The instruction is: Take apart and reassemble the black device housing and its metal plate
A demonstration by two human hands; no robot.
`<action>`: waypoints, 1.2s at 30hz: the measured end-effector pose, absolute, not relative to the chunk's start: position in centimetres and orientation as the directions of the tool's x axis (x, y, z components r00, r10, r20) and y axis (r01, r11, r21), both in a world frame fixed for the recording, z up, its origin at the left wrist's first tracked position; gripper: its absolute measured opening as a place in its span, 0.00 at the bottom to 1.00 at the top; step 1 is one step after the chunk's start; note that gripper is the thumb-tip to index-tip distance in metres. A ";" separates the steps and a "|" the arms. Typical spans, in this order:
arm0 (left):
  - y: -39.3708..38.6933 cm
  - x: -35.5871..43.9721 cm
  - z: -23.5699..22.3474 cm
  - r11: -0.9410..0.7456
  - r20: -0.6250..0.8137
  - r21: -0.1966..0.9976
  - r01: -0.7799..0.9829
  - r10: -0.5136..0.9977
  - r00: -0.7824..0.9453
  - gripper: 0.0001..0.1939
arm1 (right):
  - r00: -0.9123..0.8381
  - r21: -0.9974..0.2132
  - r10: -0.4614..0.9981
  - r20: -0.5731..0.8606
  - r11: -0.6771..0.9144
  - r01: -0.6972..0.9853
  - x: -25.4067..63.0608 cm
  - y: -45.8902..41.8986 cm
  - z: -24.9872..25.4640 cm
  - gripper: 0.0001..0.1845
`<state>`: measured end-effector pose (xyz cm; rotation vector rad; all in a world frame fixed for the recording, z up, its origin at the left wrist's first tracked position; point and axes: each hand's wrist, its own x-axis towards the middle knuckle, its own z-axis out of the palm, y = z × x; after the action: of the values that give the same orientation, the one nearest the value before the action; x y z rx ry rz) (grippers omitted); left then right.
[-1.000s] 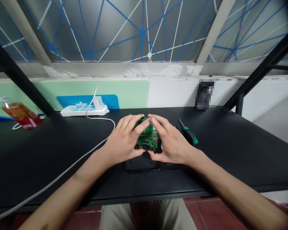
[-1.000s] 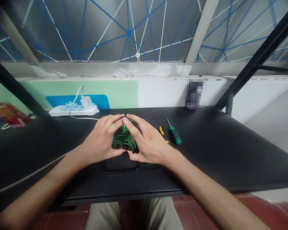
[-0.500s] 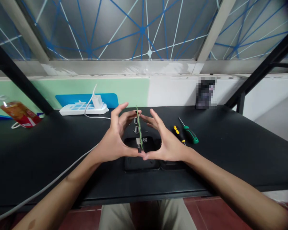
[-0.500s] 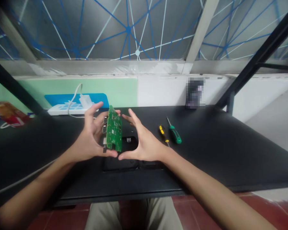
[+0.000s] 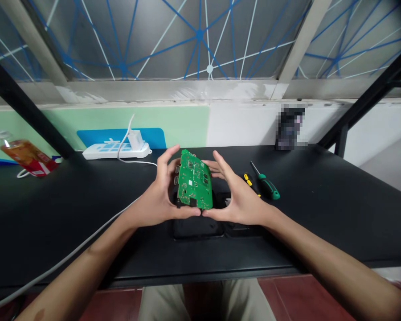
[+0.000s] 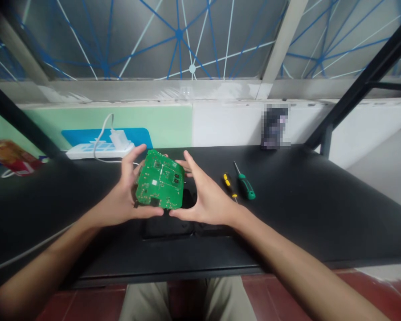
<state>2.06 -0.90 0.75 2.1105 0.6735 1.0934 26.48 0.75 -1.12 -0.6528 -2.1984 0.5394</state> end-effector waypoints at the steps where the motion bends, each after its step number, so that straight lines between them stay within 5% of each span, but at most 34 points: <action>1: -0.8 1.9 0.6 -0.651 0.505 0.744 0.151 0.696 0.511 0.62 | -0.563 -0.551 0.613 0.554 0.777 0.304 26.6 0.8 -1.1 0.70; 12: 0.6 1.0 -0.1 -0.758 0.584 0.555 0.343 0.649 0.488 0.61 | -0.531 -0.403 0.652 0.541 0.755 0.517 27.5 1.5 -1.1 0.70; 20: 0.5 0.7 -0.1 -0.823 0.549 0.330 0.463 0.566 0.615 0.65 | -0.643 -0.283 0.562 0.520 0.824 0.492 27.8 1.1 0.1 0.69; 36: 0.0 0.9 1.0 -0.852 0.646 0.148 0.501 0.468 0.604 0.59 | -0.593 -0.319 0.577 0.562 0.812 0.489 28.3 1.6 0.0 0.70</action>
<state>0.93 0.02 0.99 2.8558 0.8634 1.1277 28.31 1.60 0.05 -0.7798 -2.3191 0.1704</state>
